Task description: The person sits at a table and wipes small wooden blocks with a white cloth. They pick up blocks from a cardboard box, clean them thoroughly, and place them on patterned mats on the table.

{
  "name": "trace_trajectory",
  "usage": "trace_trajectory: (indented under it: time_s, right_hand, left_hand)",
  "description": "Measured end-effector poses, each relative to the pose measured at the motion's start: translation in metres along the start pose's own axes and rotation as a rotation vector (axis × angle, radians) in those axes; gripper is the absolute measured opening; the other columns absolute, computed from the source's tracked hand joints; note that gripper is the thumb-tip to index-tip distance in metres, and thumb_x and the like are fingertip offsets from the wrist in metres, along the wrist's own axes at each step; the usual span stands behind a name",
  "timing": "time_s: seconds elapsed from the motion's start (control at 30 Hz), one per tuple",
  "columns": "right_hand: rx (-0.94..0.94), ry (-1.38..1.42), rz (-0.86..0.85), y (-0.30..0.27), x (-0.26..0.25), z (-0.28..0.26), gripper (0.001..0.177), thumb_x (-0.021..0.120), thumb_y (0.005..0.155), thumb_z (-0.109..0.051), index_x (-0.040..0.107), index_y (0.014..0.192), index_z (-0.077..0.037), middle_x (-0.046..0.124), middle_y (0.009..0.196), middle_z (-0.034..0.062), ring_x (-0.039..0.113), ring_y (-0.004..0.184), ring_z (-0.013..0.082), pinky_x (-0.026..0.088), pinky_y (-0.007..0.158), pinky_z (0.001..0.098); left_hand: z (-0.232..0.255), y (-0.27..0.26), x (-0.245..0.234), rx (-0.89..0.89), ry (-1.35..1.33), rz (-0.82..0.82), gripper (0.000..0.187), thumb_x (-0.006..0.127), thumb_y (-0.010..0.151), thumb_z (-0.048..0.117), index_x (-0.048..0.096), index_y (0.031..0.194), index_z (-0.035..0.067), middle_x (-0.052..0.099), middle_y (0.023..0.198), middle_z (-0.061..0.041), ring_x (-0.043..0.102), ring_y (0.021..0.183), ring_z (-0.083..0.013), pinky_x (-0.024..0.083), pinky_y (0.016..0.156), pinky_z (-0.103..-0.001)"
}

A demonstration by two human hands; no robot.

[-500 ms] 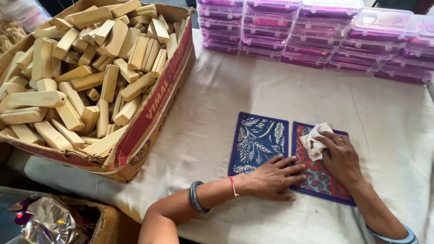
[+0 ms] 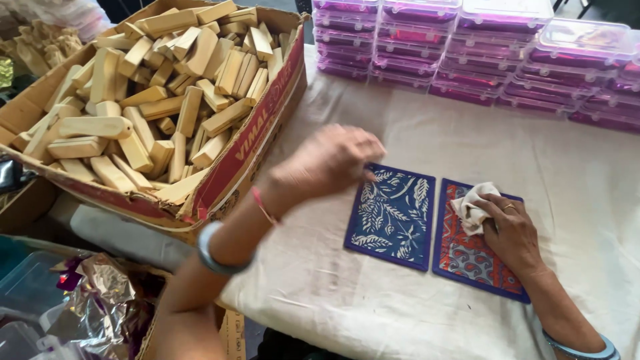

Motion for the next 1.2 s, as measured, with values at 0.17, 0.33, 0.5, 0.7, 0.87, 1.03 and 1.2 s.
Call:
trace_trajectory:
  time_s: [0.17,0.33,0.5,0.7,0.87,1.03,1.2]
  right_hand:
    - [-0.004,0.004,0.002,-0.001,-0.003,-0.002,0.043,0.064,0.088,-0.01,0.07,0.129,-0.021,0.067,0.138,0.0063,0.06,0.128,0.0301,0.052,0.105,0.0437]
    - [-0.01,0.006,-0.006,-0.001,-0.001,-0.001,0.043,0.063,0.089,-0.01,0.069,0.13,-0.022,0.066,0.14,0.0056,0.06,0.129,0.0305,0.052,0.106,0.0441]
    - [0.013,-0.019,-0.006,-0.004,0.005,0.005,0.044,0.062,0.089,-0.011,0.069,0.131,-0.024,0.067,0.14,0.0054,0.06,0.13,0.0306,0.052,0.106,0.0436]
    - [0.019,-0.031,-0.01,-0.004,0.005,0.004,0.047,0.063,0.087,-0.009,0.069,0.131,-0.023,0.067,0.14,0.0058,0.06,0.13,0.0304,0.052,0.107,0.0439]
    - [0.019,-0.055,-0.004,-0.002,0.003,-0.002,0.045,0.065,0.086,-0.008,0.07,0.127,-0.022,0.067,0.139,0.003,0.06,0.129,0.0283,0.05,0.104,0.0461]
    - [0.031,-0.041,0.015,-0.001,-0.002,-0.005,0.043,0.065,0.086,-0.008,0.07,0.126,-0.022,0.067,0.136,0.0019,0.06,0.127,0.0271,0.049,0.101,0.0468]
    - [0.03,0.041,0.019,0.002,-0.01,-0.013,0.042,0.065,0.086,-0.009,0.071,0.126,-0.02,0.067,0.134,0.0027,0.059,0.127,0.0275,0.046,0.099,0.0473]
  left_hand:
    - [-0.116,-0.046,-0.07,-0.475,0.23,-0.193,0.046,0.057,0.103,0.047,0.06,0.129,0.009,0.065,0.118,-0.01,0.063,0.107,-0.0245,0.055,0.093,-0.042]
    - [-0.243,-0.164,-0.067,-1.004,0.284,-0.307,0.058,0.062,0.102,0.041,0.048,0.152,0.014,0.059,0.139,-0.016,0.059,0.126,-0.0332,0.048,0.108,-0.055]
    - [-0.344,-0.299,-0.005,-1.338,0.09,-0.422,0.089,0.065,0.082,0.002,0.022,0.16,0.012,0.024,0.163,-0.012,0.02,0.15,-0.0327,0.017,0.118,-0.063]
    - [-0.308,-0.3,-0.013,-1.172,0.286,-0.186,0.076,0.077,0.082,0.021,0.044,0.15,0.017,0.038,0.159,-0.009,0.03,0.148,-0.0302,0.028,0.116,-0.057]
    - [-0.288,-0.296,-0.028,-0.995,0.625,-0.083,0.043,0.08,0.083,0.019,0.069,0.124,0.015,0.068,0.126,-0.009,0.066,0.122,-0.0304,0.053,0.098,-0.053]
    - [-0.225,-0.221,-0.066,-0.786,0.438,0.312,0.041,0.079,0.091,0.024,0.063,0.126,0.008,0.065,0.128,-0.013,0.063,0.122,-0.0302,0.054,0.097,-0.051]
    - [-0.108,-0.097,-0.086,-0.267,0.617,0.662,0.037,0.085,0.097,0.03,0.065,0.124,0.016,0.07,0.117,-0.005,0.071,0.112,-0.0267,0.057,0.098,-0.045]
Point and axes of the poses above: each hand's wrist, its own y-axis towards the middle knuckle, its own x-axis out of the palm, z = x × y, the point moved 2 cm from there along y, towards the middle knuckle
